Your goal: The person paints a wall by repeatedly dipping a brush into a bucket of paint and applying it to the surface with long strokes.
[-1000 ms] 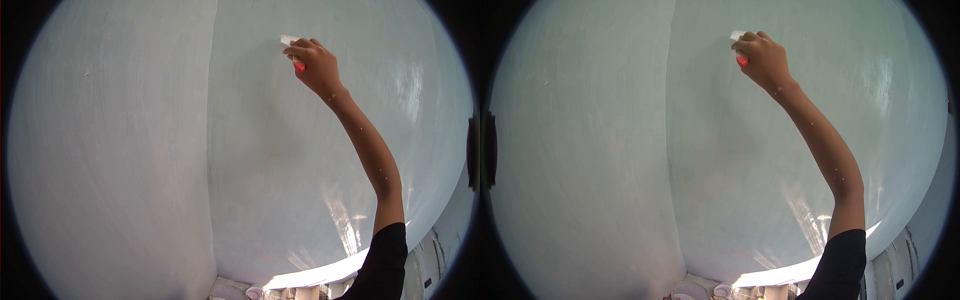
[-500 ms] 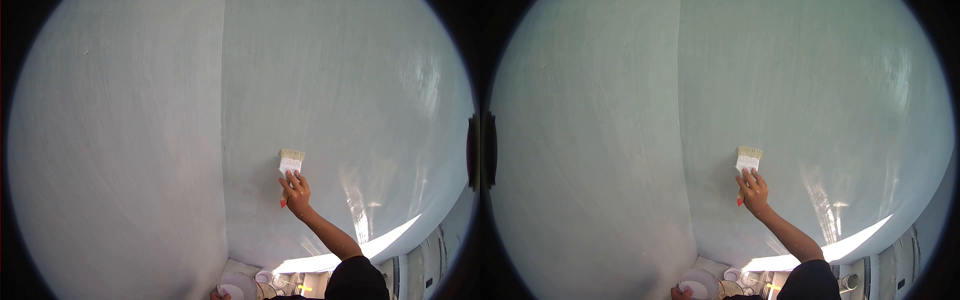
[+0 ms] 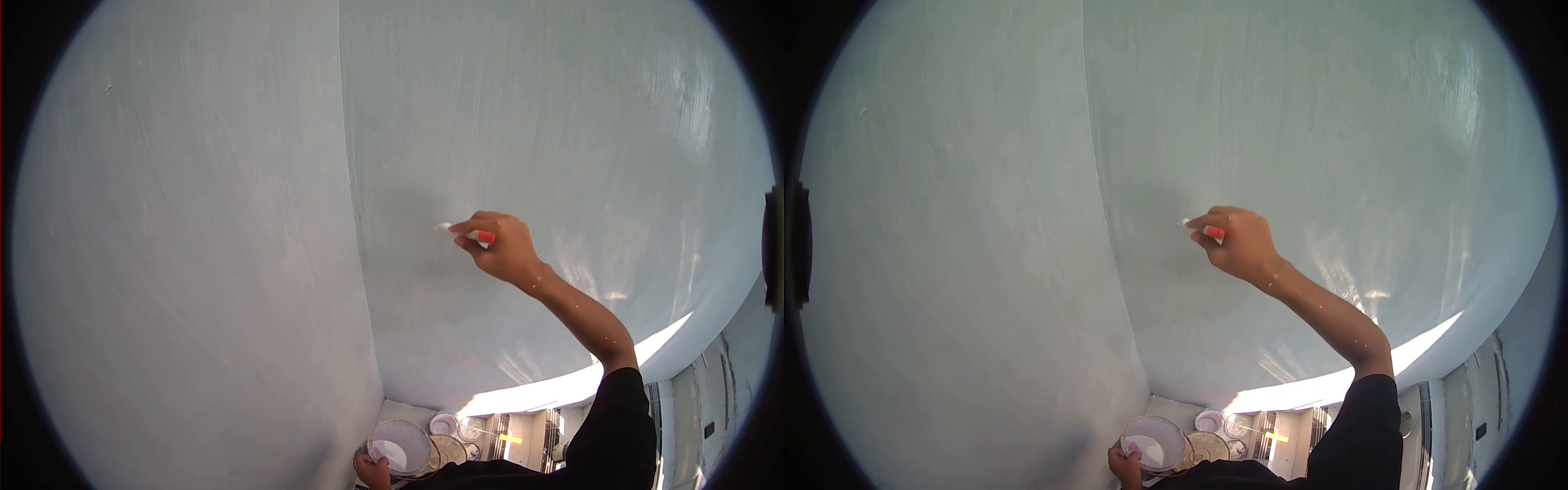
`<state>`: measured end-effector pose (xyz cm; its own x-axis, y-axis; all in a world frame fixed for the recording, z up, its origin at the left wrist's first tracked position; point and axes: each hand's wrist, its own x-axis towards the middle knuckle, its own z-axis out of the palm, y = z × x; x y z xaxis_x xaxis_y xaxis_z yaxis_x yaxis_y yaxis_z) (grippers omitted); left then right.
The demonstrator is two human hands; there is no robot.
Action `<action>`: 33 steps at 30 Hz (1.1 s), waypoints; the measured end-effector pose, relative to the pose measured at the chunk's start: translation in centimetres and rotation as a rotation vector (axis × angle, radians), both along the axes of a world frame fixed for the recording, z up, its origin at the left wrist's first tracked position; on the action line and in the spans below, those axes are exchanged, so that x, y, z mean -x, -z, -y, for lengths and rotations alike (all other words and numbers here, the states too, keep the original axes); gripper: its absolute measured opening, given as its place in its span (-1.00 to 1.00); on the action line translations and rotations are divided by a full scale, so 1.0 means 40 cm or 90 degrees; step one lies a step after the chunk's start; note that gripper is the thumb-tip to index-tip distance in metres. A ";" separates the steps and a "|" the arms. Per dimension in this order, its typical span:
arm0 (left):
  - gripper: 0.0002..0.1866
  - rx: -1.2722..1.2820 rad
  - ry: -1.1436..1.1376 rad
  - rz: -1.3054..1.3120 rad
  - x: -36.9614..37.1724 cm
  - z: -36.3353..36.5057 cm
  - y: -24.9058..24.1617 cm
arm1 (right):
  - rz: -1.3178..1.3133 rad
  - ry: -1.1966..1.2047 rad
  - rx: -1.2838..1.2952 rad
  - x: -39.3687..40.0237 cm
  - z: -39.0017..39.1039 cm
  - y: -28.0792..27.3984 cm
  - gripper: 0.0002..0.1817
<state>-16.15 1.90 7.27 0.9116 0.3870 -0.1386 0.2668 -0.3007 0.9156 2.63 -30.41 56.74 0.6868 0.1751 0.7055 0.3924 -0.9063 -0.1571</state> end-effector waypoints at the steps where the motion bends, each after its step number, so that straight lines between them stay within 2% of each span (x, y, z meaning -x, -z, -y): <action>1: -0.38 0.007 0.012 -0.001 -0.004 0.002 0.000 | 0.108 0.012 0.059 -0.006 0.002 -0.108 -0.82; 2: -0.38 0.015 0.022 -0.004 -0.009 0.007 0.003 | 0.216 0.050 0.084 -0.006 -0.005 -0.217 -0.83; 3: -0.46 0.077 -0.019 0.015 -0.017 0.017 0.013 | 0.392 0.041 0.132 -0.025 0.002 -0.314 -0.83; 4: -0.51 0.139 -0.060 0.032 -0.029 0.028 0.029 | 0.475 0.065 0.194 -0.034 0.012 -0.408 -0.82; 5: -0.53 0.200 -0.102 0.048 -0.030 0.035 0.040 | 0.513 0.127 0.215 -0.055 0.037 -0.484 -0.81; 7: -0.54 0.137 -0.087 0.015 -0.024 0.048 -0.024 | 0.556 0.187 0.234 -0.070 0.061 -0.545 -0.84; 9: -0.55 0.112 -0.075 0.006 -0.029 0.058 -0.067 | 0.566 0.178 0.227 -0.073 0.070 -0.555 -0.87; 11: -0.57 0.130 -0.073 0.023 -0.032 0.061 -0.067 | 0.541 0.182 0.279 -0.125 0.147 -0.416 -0.76; 13: -0.57 0.144 -0.064 0.029 -0.036 0.055 -0.036 | 0.550 0.236 0.331 -0.147 0.169 -0.182 -0.62; 16: -0.56 0.174 -0.053 0.035 -0.041 0.049 0.021 | 0.379 0.198 0.223 -0.080 0.130 0.163 -0.56; 17: -0.55 0.181 -0.049 0.039 -0.048 0.041 0.030 | 0.298 0.162 0.210 -0.052 0.116 0.392 -0.57; 18: -0.55 0.170 -0.044 0.040 -0.050 0.031 0.031 | 0.192 0.156 0.195 -0.020 0.096 0.483 -0.56; 20: -0.56 0.154 -0.034 0.043 -0.059 0.024 0.032 | 0.046 0.123 0.182 0.034 0.047 0.593 -0.55; 22: -0.56 0.091 -0.021 0.043 -0.059 0.017 -0.005 | -0.114 0.118 0.145 0.049 0.038 0.625 -0.71; 24: -0.56 0.075 -0.017 0.048 -0.065 0.010 -0.017 | -0.297 0.126 0.082 0.052 0.046 0.583 -0.79; 26: -0.56 0.108 -0.015 0.052 -0.068 0.008 -0.008 | -0.244 0.121 0.081 0.029 0.079 0.464 -0.87; 29: -0.56 0.106 -0.010 0.045 -0.073 0.009 -0.008 | -0.091 0.082 -0.010 0.023 0.083 0.104 -0.86; 31: -0.56 0.104 -0.008 0.031 -0.071 0.016 -0.021 | 0.104 0.067 0.087 0.016 0.098 -0.162 -0.86; 33: -0.56 0.105 -0.012 0.019 -0.073 0.023 -0.030 | 0.386 0.079 0.196 0.004 0.100 -0.419 -0.80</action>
<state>-13.24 0.99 8.46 0.9094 0.3776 -0.1744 0.2426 -0.1408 0.9599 2.45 -34.40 73.52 0.2150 0.3744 0.9020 0.2208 -0.9183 0.3285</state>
